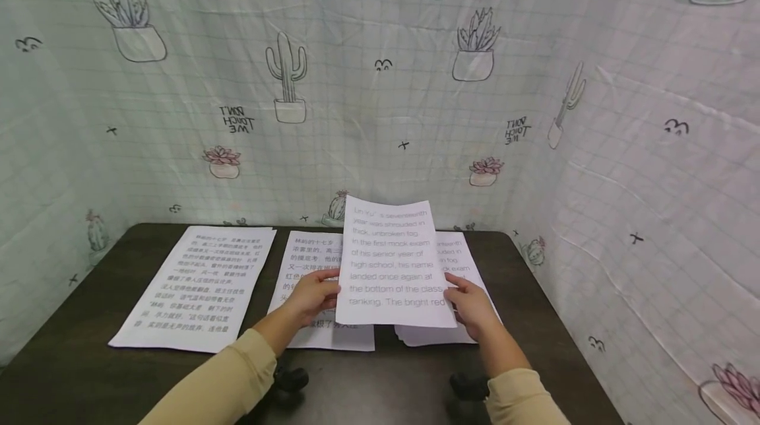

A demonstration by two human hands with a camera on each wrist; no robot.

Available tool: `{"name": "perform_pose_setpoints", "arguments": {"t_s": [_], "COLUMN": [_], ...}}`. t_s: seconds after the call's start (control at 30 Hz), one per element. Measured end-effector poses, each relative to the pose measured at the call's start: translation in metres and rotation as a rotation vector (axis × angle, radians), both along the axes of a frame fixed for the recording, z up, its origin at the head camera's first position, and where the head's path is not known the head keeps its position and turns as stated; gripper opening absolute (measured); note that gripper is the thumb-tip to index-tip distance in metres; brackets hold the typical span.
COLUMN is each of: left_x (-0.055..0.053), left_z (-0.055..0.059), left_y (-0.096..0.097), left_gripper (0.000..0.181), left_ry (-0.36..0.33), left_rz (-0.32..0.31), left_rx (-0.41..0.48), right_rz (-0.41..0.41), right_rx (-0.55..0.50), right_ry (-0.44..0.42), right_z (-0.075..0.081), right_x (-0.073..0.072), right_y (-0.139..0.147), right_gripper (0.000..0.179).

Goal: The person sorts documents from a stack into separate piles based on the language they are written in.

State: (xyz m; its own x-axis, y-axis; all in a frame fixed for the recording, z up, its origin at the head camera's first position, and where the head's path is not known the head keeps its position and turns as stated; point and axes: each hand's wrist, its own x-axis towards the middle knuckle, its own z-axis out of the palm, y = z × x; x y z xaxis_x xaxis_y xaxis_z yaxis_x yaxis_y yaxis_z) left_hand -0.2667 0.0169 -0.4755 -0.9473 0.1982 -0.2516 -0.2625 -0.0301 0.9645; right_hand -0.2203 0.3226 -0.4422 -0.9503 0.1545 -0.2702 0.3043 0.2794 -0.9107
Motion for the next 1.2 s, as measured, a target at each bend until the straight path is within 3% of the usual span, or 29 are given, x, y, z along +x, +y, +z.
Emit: {"name": "perform_pose_setpoints", "arguments": {"t_s": [0.27, 0.5, 1.2], "left_x": [-0.001, 0.003, 0.020], "left_z": [0.003, 0.005, -0.003], "left_y": [0.019, 0.038, 0.089], "left_gripper": [0.052, 0.051, 0.050], "left_ry": [0.008, 0.018, -0.007], "left_rz": [-0.023, -0.026, -0.029], "left_rx": [0.027, 0.064, 0.087], "right_rz": [-0.001, -0.038, -0.087], "right_rx": [-0.010, 0.064, 0.191], "right_ry": [0.008, -0.006, -0.017], "right_z": [0.008, 0.011, 0.003], "right_x": [0.005, 0.008, 0.022], "right_y": [0.018, 0.033, 0.079], "right_gripper": [0.054, 0.052, 0.051]}}
